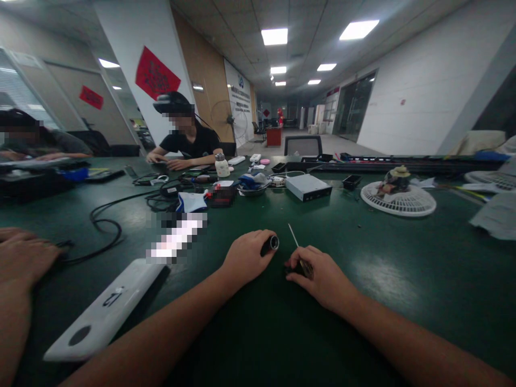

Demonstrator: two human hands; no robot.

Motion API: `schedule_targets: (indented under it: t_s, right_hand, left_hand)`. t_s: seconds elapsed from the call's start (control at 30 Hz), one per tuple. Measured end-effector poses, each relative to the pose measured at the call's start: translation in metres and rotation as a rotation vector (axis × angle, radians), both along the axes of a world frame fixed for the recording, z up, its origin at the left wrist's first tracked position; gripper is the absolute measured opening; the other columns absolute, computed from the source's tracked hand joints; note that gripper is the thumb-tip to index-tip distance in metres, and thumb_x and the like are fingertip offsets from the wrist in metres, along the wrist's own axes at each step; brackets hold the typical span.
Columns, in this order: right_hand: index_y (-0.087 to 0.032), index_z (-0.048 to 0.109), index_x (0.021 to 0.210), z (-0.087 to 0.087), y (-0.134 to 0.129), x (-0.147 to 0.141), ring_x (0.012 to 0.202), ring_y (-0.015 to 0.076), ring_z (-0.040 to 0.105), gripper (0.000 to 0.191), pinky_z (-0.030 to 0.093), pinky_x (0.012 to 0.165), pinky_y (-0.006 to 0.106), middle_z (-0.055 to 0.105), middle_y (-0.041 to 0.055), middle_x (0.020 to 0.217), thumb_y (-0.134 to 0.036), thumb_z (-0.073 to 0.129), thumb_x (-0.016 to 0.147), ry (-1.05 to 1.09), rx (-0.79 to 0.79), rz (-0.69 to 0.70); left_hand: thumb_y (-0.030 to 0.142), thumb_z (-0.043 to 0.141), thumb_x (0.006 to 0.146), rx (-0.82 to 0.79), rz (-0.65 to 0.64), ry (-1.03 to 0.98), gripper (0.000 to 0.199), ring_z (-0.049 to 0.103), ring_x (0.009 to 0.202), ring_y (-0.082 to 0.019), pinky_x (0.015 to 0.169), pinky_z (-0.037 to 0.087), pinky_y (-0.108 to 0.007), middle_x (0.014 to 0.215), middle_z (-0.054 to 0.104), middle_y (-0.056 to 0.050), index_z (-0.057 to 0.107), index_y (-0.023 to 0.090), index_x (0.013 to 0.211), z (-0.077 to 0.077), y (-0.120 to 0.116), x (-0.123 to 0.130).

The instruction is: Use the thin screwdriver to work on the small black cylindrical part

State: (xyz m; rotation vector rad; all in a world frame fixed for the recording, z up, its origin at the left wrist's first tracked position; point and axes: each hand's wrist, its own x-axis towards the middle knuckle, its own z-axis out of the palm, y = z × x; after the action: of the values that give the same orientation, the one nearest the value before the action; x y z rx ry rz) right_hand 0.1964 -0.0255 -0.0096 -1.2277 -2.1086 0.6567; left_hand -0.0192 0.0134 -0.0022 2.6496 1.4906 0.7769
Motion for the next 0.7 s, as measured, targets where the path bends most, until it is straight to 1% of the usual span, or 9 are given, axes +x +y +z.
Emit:
schedule_targets:
  t_s: [0.13,0.27,0.43,0.57,0.63,0.7]
  right_hand:
    - [-0.023,0.054,0.083,0.0017,-0.0036,-0.0006,0.083,0.0185,0.067,0.013,0.051,0.076,0.034,0.069,0.0004,0.090,-0.018,0.065,0.085,0.073,0.011,0.022]
    - [-0.023,0.049,0.084,0.0045,-0.0057,0.0000,0.088,0.0186,0.069,0.015,0.052,0.077,0.033,0.071,0.0017,0.095,-0.016,0.062,0.086,0.174,0.022,0.017]
    - [-0.023,0.047,0.084,0.0044,-0.0052,-0.0003,0.087,0.0194,0.068,0.016,0.053,0.073,0.033,0.071,0.0043,0.098,-0.015,0.060,0.084,0.243,0.043,-0.006]
    - [-0.023,0.049,0.084,0.0038,-0.0050,-0.0006,0.080,0.0189,0.067,0.014,0.052,0.070,0.033,0.071,0.0040,0.093,-0.017,0.063,0.083,0.230,0.087,-0.074]
    - [-0.023,0.049,0.082,0.0042,-0.0056,-0.0004,0.079,0.0191,0.067,0.016,0.051,0.070,0.033,0.071,0.0039,0.090,-0.019,0.064,0.082,0.233,0.129,-0.107]
    - [-0.024,0.046,0.080,0.0051,-0.0068,-0.0002,0.081,0.0197,0.068,0.020,0.051,0.072,0.033,0.071,0.0034,0.089,-0.019,0.065,0.082,0.249,0.156,-0.103]
  left_hand:
    - [0.022,0.060,0.087,-0.004,-0.015,-0.020,0.027,0.064,0.093,-0.021,0.081,0.052,-0.035,0.103,0.067,-0.003,0.060,0.024,0.114,0.0003,-0.0006,-0.0003]
    - [0.017,0.059,0.086,-0.016,-0.066,-0.041,0.028,0.063,0.093,-0.020,0.082,0.052,-0.034,0.103,0.066,-0.003,0.061,0.024,0.113,0.0017,-0.0010,-0.0007]
    - [0.012,0.057,0.086,-0.033,-0.167,-0.076,0.031,0.063,0.100,-0.019,0.088,0.052,-0.035,0.108,0.067,-0.004,0.061,0.024,0.115,0.0017,-0.0011,-0.0008]
    - [0.010,0.058,0.084,-0.038,-0.239,-0.071,0.033,0.063,0.103,-0.019,0.092,0.051,-0.036,0.110,0.068,-0.003,0.062,0.023,0.114,0.0023,-0.0026,0.0000]
    - [0.008,0.058,0.082,-0.035,-0.272,-0.066,0.035,0.063,0.104,-0.019,0.093,0.051,-0.037,0.110,0.069,-0.004,0.062,0.023,0.114,0.0027,-0.0036,0.0006]
    - [0.005,0.057,0.080,-0.018,-0.296,-0.073,0.040,0.062,0.108,-0.019,0.096,0.051,-0.038,0.115,0.068,-0.004,0.062,0.022,0.116,0.0022,-0.0045,0.0011]
